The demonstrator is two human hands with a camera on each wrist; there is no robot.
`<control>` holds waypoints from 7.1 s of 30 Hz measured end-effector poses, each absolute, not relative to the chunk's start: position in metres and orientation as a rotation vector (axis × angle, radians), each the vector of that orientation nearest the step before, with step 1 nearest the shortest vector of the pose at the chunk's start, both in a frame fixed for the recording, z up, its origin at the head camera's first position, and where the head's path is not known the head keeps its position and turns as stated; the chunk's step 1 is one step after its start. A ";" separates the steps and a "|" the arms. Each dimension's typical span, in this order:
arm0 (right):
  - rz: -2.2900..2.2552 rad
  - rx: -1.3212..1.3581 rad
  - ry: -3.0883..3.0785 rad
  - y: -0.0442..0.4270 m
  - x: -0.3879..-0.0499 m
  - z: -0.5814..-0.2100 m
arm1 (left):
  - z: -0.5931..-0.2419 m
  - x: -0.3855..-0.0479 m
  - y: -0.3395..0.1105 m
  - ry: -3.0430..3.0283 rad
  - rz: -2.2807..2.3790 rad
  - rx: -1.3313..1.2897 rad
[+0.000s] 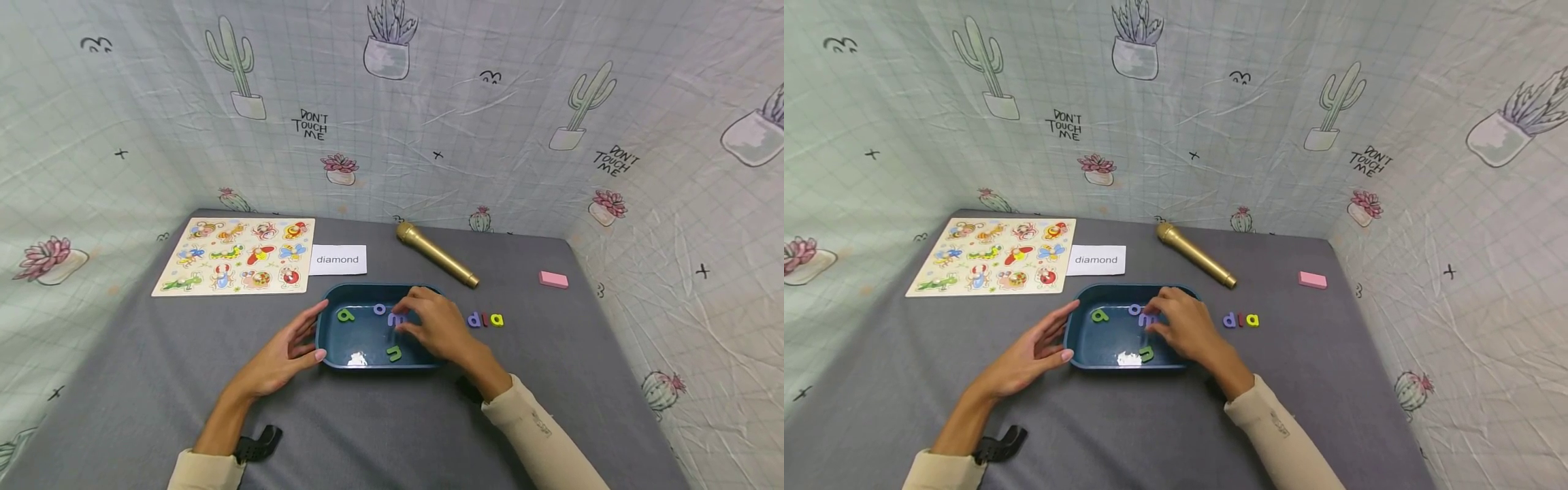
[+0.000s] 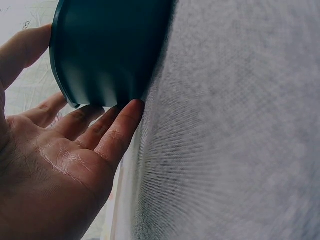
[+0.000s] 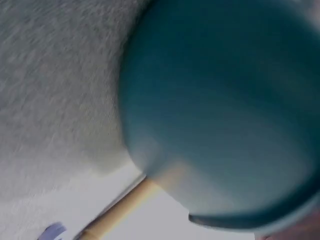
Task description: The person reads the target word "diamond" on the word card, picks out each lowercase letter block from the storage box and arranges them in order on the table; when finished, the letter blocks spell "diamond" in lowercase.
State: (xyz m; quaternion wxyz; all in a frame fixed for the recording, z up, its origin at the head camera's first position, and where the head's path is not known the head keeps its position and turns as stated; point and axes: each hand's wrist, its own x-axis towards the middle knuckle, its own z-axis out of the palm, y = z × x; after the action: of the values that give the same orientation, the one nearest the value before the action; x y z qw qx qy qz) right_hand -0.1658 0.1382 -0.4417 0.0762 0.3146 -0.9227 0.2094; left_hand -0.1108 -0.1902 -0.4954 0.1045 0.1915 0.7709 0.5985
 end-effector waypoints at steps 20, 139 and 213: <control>0.710 0.798 -2.679 0.180 -0.165 -0.429 | -0.497 -0.110 -0.190 2.271 1.775 0.566; 0.679 0.573 -2.625 0.252 -0.165 -0.418 | -0.497 -0.110 -0.190 2.298 1.755 0.556; 0.794 0.764 -2.915 0.104 -0.181 -0.478 | -0.502 -0.112 -0.192 2.290 1.755 0.567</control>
State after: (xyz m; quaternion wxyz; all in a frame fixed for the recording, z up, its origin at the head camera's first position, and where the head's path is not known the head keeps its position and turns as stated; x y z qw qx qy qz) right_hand -0.1807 0.1043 -0.4781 0.0124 0.2452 -0.9353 0.2548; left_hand -0.1115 -0.1921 -0.5025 0.1006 0.1919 0.7749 0.5938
